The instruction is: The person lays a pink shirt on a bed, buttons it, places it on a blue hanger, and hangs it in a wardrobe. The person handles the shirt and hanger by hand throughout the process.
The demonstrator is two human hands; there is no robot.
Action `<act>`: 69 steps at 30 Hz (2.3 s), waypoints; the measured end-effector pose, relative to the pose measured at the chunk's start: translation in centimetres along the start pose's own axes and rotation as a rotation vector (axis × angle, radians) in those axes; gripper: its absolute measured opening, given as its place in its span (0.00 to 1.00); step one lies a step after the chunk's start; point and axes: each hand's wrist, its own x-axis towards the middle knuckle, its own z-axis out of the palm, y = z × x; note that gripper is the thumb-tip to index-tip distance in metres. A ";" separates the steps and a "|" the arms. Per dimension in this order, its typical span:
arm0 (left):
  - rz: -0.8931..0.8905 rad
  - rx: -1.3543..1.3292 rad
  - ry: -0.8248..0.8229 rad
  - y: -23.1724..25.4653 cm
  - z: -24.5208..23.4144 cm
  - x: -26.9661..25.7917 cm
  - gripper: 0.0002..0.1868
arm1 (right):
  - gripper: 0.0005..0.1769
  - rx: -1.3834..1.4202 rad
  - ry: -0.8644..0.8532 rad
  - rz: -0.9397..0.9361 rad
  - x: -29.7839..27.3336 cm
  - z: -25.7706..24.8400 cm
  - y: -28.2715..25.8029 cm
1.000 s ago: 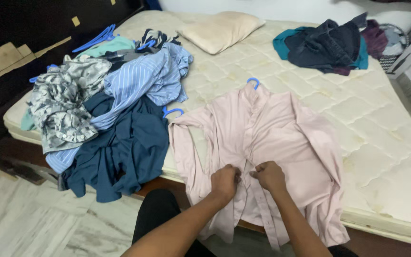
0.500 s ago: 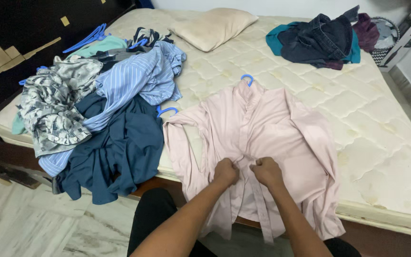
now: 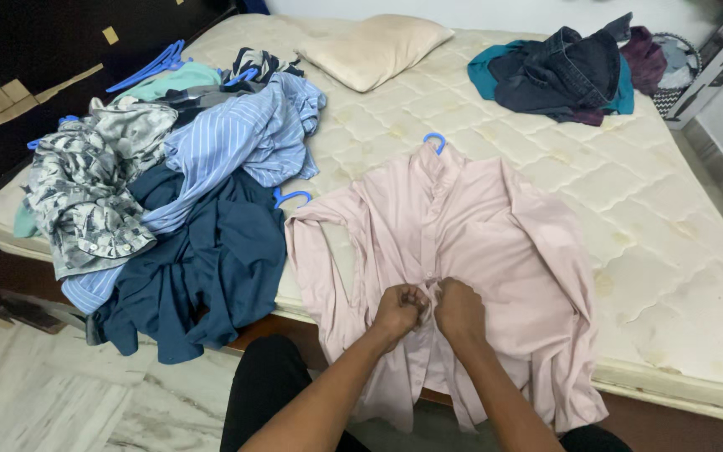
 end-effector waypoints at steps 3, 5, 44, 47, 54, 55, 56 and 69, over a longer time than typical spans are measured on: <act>-0.045 0.093 0.124 0.4 0.2 0.3 0.09 | 0.10 -0.150 0.049 -0.106 -0.4 -0.6 0.3; -0.005 0.123 0.093 0.5 0.4 0.4 0.11 | 0.10 -0.159 0.063 -0.112 -0.6 -0.9 0.0; -0.048 -0.008 0.108 -4.0 0.6 3.8 0.03 | 0.15 0.668 -0.110 0.207 1.3 2.6 4.0; -0.050 0.020 0.126 -3.5 0.6 3.7 0.02 | 0.15 0.681 -0.106 0.219 1.2 3.0 4.1; 0.071 0.326 0.187 -2.1 1.2 3.0 0.04 | 0.05 0.661 -0.071 0.221 0.8 1.9 2.9; 0.044 0.259 0.164 -1.8 1.2 2.8 0.06 | 0.05 0.592 -0.072 0.205 0.7 1.6 2.8; 0.021 0.192 0.140 -1.2 1.3 2.8 0.08 | 0.05 0.522 -0.069 0.186 0.8 1.2 2.5; 0.054 0.527 0.496 -0.9 2.6 2.4 0.30 | 0.06 0.196 0.187 0.006 -1.6 0.6 0.0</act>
